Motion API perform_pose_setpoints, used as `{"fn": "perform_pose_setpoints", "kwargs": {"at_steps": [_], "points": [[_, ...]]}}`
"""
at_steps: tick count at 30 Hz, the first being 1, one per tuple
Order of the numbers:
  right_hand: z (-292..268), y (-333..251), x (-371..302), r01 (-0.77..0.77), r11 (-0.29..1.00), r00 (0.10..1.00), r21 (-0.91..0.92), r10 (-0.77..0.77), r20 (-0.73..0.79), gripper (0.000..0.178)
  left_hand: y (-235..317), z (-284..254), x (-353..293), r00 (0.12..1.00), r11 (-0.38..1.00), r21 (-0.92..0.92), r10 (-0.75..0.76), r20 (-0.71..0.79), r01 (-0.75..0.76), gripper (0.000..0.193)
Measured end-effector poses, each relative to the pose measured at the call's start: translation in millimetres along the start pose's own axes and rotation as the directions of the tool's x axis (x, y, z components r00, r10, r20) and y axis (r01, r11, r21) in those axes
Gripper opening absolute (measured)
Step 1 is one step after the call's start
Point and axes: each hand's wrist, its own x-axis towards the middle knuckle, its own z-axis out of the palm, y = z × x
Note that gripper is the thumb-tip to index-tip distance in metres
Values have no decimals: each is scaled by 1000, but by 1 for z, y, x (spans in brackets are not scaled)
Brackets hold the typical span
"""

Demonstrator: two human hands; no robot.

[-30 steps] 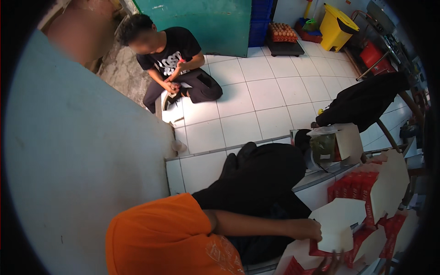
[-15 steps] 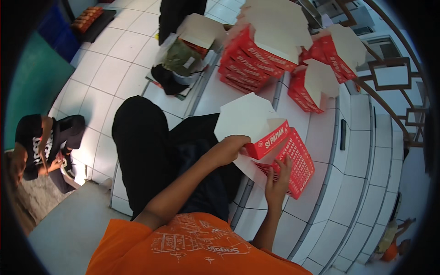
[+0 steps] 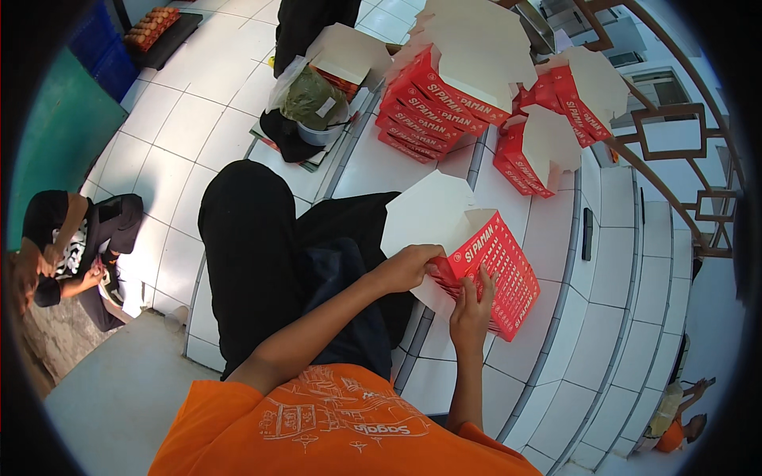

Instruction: Assemble cardboard food delivery boxes from flat sheets.

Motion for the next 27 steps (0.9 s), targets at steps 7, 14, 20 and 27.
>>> {"fn": "perform_pose_setpoints", "kwargs": {"at_steps": [7, 14, 20, 27], "points": [[3, 21, 4, 138, 984, 990, -109, -138, 14, 26, -18, 20, 10, 993, 996, 33, 88, -80, -86, 23], [17, 59, 12, 188, 973, 980, -136, -177, 89, 38, -57, 45, 37, 964, 991, 23, 131, -232, -129, 36], [10, 49, 27, 69, 997, 987, 17, -71, 148, 39, -43, 52, 45, 968, 985, 159, 107, -225, -72, 29], [-24, -3, 35, -398, 756, 911, 520, 259, 322, 45, -43, 70, 57, 920, 740, 653, 353, -170, -163, 31]]}}
